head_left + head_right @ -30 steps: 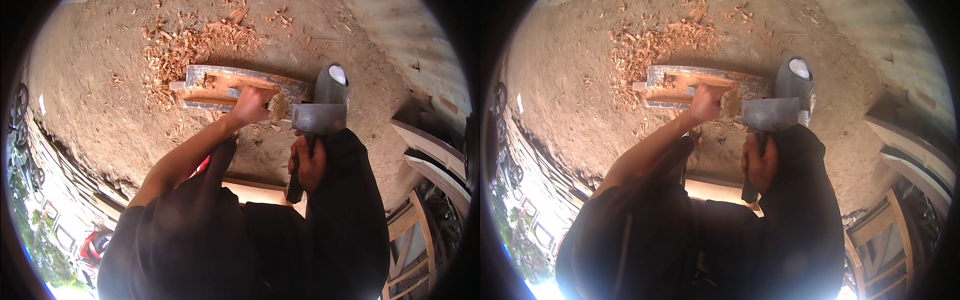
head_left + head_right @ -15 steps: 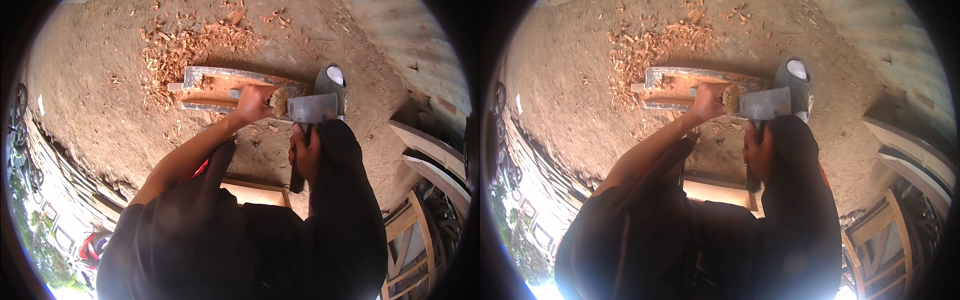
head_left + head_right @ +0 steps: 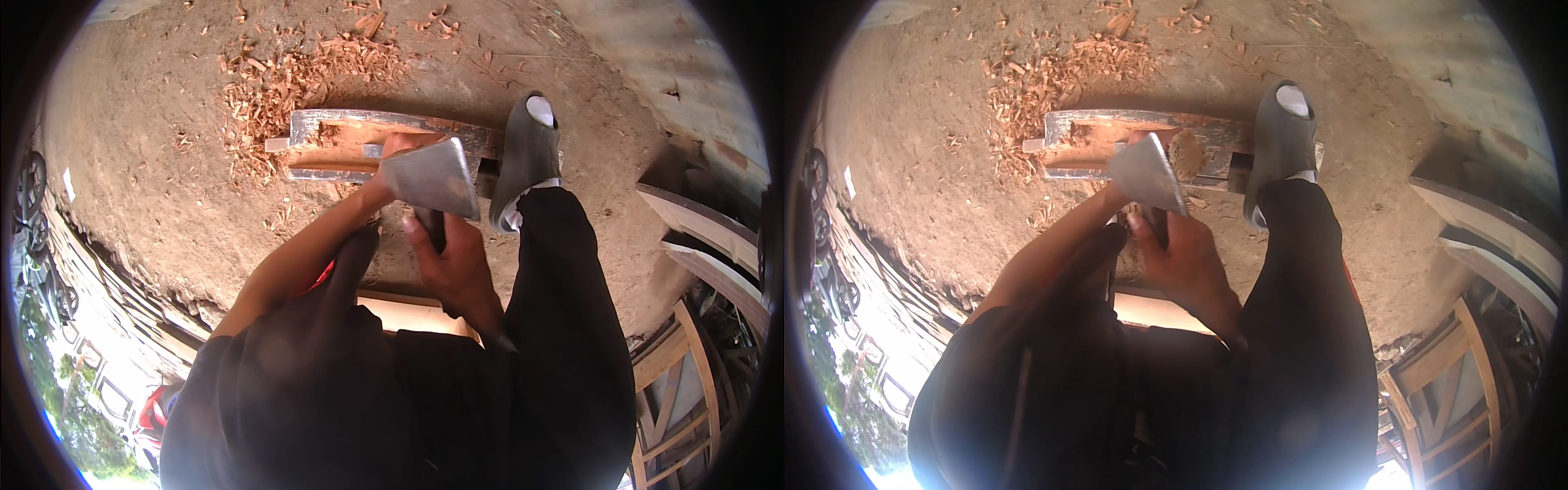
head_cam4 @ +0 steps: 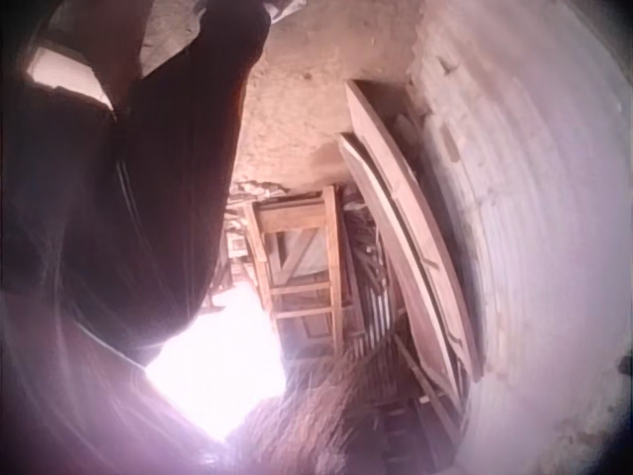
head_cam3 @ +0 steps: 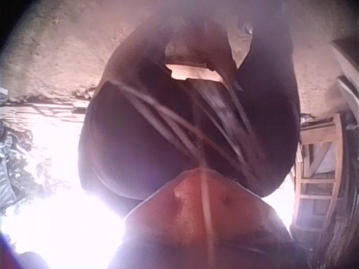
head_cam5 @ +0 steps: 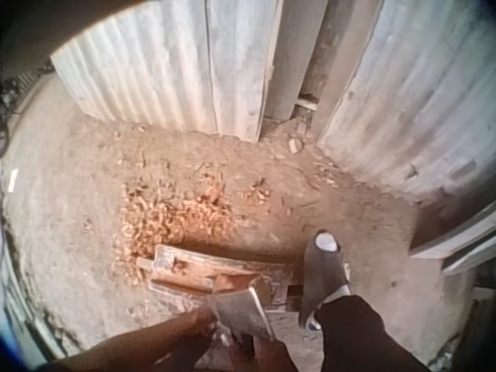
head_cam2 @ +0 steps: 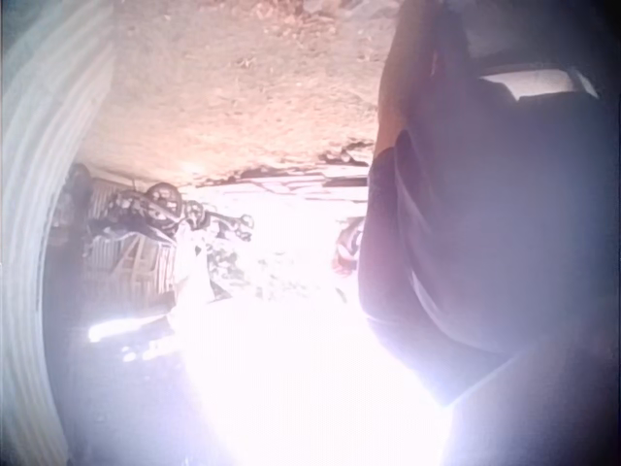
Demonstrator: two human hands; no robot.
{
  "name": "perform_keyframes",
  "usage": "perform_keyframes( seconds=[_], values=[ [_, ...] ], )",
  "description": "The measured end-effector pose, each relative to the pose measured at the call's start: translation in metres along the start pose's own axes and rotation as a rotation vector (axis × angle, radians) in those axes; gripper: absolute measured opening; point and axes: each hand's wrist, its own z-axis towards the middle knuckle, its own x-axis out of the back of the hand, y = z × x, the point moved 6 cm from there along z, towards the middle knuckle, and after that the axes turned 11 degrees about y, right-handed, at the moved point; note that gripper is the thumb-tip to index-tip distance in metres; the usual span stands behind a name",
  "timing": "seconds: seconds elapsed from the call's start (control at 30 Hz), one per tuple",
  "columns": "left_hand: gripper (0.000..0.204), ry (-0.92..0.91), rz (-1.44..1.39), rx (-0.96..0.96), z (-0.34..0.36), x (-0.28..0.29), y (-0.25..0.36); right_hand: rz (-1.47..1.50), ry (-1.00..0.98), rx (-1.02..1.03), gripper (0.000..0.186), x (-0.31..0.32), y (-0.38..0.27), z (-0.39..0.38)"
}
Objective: The person uses a small axe to repeatedly strike and carve a rectangular wooden block placed on the ground. Wood shavings accumulate around the block as the person continues to shape the wood by hand.
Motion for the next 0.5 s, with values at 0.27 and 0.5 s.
perform_keyframes(
  seconds=[0.27,0.5],
  values=[
    [0.039,0.106,0.009,0.118,0.003,-0.009,-0.005,-0.064,0.159,-0.166,0.040,0.033,0.057,-0.002],
    [0.036,0.101,0.023,0.144,0.003,-0.002,-0.003,0.105,0.190,-0.346,0.040,0.039,0.070,-0.007]
  ],
)
